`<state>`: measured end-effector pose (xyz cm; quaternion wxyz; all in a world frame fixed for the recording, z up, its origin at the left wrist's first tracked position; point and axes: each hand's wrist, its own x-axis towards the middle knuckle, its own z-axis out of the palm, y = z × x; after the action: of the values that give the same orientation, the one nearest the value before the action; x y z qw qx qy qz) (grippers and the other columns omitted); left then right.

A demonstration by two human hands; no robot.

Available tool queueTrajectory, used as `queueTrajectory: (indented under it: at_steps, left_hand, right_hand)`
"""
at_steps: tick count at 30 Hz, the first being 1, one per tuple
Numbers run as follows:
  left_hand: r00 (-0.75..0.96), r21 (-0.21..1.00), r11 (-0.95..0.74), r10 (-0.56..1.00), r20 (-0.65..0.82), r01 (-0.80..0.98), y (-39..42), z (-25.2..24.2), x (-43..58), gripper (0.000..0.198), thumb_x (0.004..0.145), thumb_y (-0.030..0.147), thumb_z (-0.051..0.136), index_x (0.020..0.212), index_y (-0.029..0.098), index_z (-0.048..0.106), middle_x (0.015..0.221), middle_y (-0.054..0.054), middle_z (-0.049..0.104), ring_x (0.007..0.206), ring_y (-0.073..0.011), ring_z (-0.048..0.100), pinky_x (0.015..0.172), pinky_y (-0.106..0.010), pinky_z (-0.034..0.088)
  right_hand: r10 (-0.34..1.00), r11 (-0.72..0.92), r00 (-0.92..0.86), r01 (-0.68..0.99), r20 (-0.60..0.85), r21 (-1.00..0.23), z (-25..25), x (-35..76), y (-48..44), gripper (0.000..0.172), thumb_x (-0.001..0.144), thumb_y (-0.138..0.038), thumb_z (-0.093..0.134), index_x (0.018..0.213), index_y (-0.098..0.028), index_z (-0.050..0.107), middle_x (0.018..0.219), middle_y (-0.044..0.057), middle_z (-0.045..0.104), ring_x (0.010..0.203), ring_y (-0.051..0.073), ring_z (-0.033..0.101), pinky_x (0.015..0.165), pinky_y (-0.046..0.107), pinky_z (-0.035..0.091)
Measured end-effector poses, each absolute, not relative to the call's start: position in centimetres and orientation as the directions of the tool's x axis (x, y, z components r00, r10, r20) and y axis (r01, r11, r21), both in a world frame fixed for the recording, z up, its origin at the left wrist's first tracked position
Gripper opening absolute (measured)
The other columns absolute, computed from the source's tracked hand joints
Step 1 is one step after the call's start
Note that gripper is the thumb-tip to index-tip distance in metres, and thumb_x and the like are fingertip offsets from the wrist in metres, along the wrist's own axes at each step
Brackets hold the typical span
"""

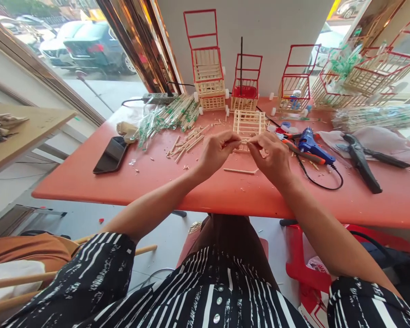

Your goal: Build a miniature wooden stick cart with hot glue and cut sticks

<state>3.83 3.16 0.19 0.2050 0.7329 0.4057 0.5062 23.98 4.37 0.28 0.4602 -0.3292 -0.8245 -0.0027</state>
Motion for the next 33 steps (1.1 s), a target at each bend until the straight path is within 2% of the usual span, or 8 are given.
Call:
queueTrajectory:
  at_steps: [5,14,20,33]
  left_hand:
    - [0.139,0.709,-0.603,0.788,0.599,0.366,2.5,-0.3,3.5,0.014,0.101,0.017,0.064,0.09,0.019,0.073,0.088,-0.001,0.077,0.082,-0.0155,0.069,0.081,-0.026,0.05]
    - [0.1,0.699,-0.62,0.769,0.631,0.358,1.5,0.3,3.2,0.011,0.097,0.015,0.07,0.089,0.019,0.077,0.087,0.0,0.08,0.08,-0.0146,0.072,0.08,-0.024,0.054]
    - [0.033,0.731,-0.563,0.8,0.599,0.385,1.0,0.4,3.0,0.002,0.094,0.019,0.076,0.093,0.02,0.077,0.086,0.0,0.08,0.077,-0.0144,0.073,0.074,-0.024,0.057]
    - [0.016,0.714,-0.58,0.78,0.625,0.391,0.7,0.5,3.0,0.013,0.092,0.014,0.076,0.1,0.022,0.083,0.09,0.0,0.082,0.08,-0.0148,0.074,0.075,-0.024,0.057]
  right_hand:
    - [0.544,0.785,-0.35,0.533,0.763,-0.315,0.4,23.6,3.9,0.025,0.108,-0.042,0.065,0.089,-0.027,0.072,0.081,0.005,0.069,0.08,0.024,0.065,0.078,0.041,0.05]
    - [0.53,0.803,-0.361,0.505,0.767,-0.317,0.6,23.2,3.4,0.025,0.108,-0.038,0.063,0.088,-0.024,0.07,0.082,0.004,0.069,0.079,0.022,0.063,0.077,0.038,0.05]
    - [0.562,0.789,-0.355,0.501,0.748,-0.355,0.7,23.1,3.0,0.03,0.11,-0.04,0.059,0.085,-0.024,0.066,0.085,0.005,0.07,0.085,0.022,0.063,0.082,0.039,0.051]
    - [0.558,0.79,-0.365,0.507,0.745,-0.344,0.6,23.1,2.9,0.031,0.112,-0.041,0.056,0.091,-0.024,0.069,0.087,0.005,0.068,0.086,0.022,0.061,0.084,0.038,0.05]
